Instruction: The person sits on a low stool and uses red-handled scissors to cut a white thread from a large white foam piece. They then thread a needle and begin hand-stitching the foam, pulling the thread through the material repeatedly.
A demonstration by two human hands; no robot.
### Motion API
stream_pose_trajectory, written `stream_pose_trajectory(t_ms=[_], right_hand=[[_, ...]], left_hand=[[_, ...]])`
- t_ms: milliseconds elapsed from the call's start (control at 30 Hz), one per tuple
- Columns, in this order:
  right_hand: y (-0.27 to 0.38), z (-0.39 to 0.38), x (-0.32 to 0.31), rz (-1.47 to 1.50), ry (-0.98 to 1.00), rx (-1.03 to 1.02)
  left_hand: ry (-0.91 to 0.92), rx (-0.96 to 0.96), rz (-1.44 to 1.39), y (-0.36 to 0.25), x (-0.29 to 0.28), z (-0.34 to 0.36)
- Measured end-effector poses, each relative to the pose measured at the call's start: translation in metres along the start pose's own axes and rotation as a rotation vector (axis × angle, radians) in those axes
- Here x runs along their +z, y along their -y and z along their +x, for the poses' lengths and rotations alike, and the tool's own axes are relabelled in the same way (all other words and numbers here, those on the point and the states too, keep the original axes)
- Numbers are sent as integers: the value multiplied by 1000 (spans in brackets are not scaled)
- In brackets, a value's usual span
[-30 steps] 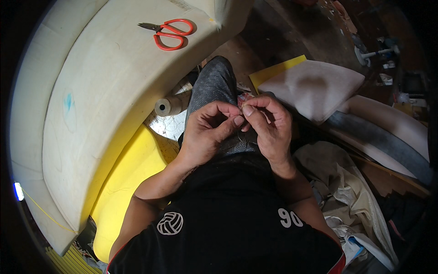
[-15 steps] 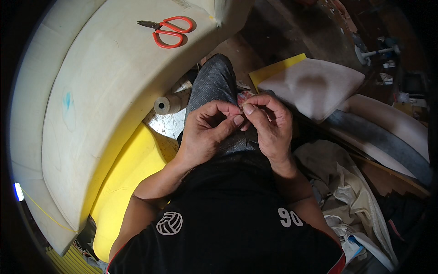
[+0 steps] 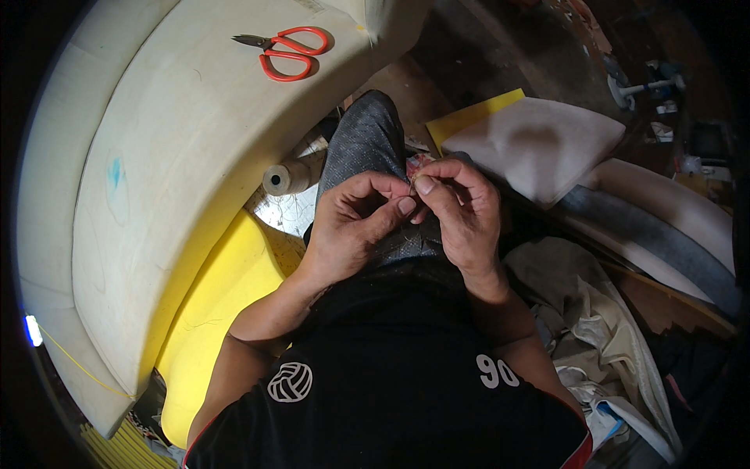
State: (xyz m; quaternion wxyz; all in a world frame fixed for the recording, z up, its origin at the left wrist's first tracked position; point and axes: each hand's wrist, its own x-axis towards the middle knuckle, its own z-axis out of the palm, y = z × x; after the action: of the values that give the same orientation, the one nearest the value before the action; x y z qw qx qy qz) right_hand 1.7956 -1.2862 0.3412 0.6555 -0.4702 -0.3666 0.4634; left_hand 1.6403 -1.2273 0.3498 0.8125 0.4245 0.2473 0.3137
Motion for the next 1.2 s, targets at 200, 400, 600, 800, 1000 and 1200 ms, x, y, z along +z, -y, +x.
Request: stream_pose_trajectory(t_ms=[200,400,600,800,1000,1200], right_hand=[[-1,-1,-1,13,21,-8],[0,-1,2,22,-6,16],[-2,-1,-1,3,13,4],[-2,-1,0,-9,24,12],[-4,-2,-1,12,38,8],[-5,-3,-2,-5,35,14]], left_hand=[[6,-13,15,-1,0,0],[-11,-17,-4,0,-1,0],[-8,-1,28,1,-1,-2],[-15,2,48,0,0,-3],[-20,-11,63,0,-1,-3],[-36,-24,66,1,-2,-4]])
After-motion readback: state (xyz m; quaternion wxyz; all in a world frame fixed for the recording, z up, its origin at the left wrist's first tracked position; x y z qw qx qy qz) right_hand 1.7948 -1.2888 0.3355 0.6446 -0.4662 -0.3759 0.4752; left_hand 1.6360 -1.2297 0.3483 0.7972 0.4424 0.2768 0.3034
